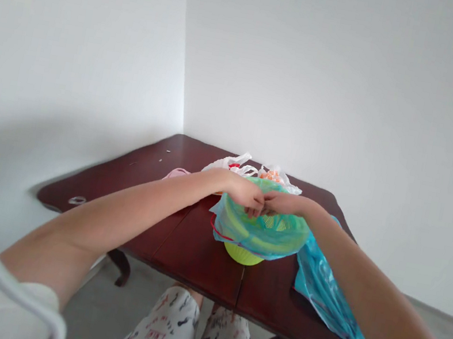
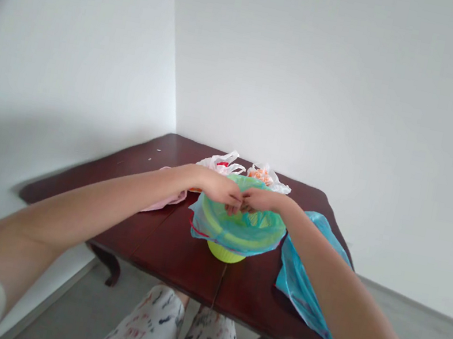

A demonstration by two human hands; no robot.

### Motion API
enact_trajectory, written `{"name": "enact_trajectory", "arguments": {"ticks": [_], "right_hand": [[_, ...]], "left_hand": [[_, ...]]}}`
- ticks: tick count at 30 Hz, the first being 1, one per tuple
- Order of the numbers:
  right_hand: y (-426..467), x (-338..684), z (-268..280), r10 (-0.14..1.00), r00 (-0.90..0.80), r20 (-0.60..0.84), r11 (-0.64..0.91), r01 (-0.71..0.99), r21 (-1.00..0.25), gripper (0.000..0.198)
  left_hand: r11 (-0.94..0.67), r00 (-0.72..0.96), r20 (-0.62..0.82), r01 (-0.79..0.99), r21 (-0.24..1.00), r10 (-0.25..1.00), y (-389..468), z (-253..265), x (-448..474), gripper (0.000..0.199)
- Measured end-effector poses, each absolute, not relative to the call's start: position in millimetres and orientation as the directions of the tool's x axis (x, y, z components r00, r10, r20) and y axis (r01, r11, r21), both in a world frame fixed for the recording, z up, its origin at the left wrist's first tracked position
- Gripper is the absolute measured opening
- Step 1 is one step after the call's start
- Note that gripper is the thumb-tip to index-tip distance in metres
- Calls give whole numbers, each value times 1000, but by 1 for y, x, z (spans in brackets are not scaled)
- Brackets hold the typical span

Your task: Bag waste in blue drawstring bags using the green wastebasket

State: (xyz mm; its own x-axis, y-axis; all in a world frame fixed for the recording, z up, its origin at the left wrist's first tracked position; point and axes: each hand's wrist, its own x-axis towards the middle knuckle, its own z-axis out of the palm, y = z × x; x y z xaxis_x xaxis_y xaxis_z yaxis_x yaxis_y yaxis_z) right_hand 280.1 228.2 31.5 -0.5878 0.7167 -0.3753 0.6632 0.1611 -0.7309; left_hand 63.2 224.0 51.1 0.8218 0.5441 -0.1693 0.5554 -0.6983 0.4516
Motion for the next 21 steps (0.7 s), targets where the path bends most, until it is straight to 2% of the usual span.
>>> {"name": "enact_trajectory", "arguments": {"ticks": [1,3,4,5,7,9,11,13,15,17,21], "right_hand": [[222,288,40,753,-599,-273,221,621,-752,15],[202,311,49,845,-523,113,412,500,-762,23],[190,325,46,867,-411,282,462,448,-765,28],[177,339,38,870,-299,392,488,405,-773,32],[151,362,6,836,-15,549,528,299,-795,33],[128,373,-43,774,279,569,524,223,-822,33],[111,371,-99,767,421,485,430,223,-875,36],[100,362,-154,758,517,398,302,262,-916,42],[93,353,-201,738,572,357,232,282,-931,46],[90,347,-236,746,571,343,202,297,-933,46],[91,346,-272,790,523,321,205,268,-941,41]], "left_hand": [[-696,831,-139,532,481,539,217,60,45,30],[-699,798,83,466,542,597,202,70,1,39],[-681,730,190,464,567,656,196,69,-23,41],[-648,632,276,486,587,724,191,62,-48,43],[-571,426,382,580,581,820,188,32,-97,48],[-454,220,439,703,547,871,195,-17,-139,56],[-300,97,408,829,472,908,205,-75,-170,61],[-179,61,311,913,366,948,213,-131,-185,67],[-106,20,254,938,331,967,215,-174,-189,73],[-77,-15,263,940,332,965,214,-200,-188,76],[-29,-80,305,942,335,949,218,-214,-193,73]]}}
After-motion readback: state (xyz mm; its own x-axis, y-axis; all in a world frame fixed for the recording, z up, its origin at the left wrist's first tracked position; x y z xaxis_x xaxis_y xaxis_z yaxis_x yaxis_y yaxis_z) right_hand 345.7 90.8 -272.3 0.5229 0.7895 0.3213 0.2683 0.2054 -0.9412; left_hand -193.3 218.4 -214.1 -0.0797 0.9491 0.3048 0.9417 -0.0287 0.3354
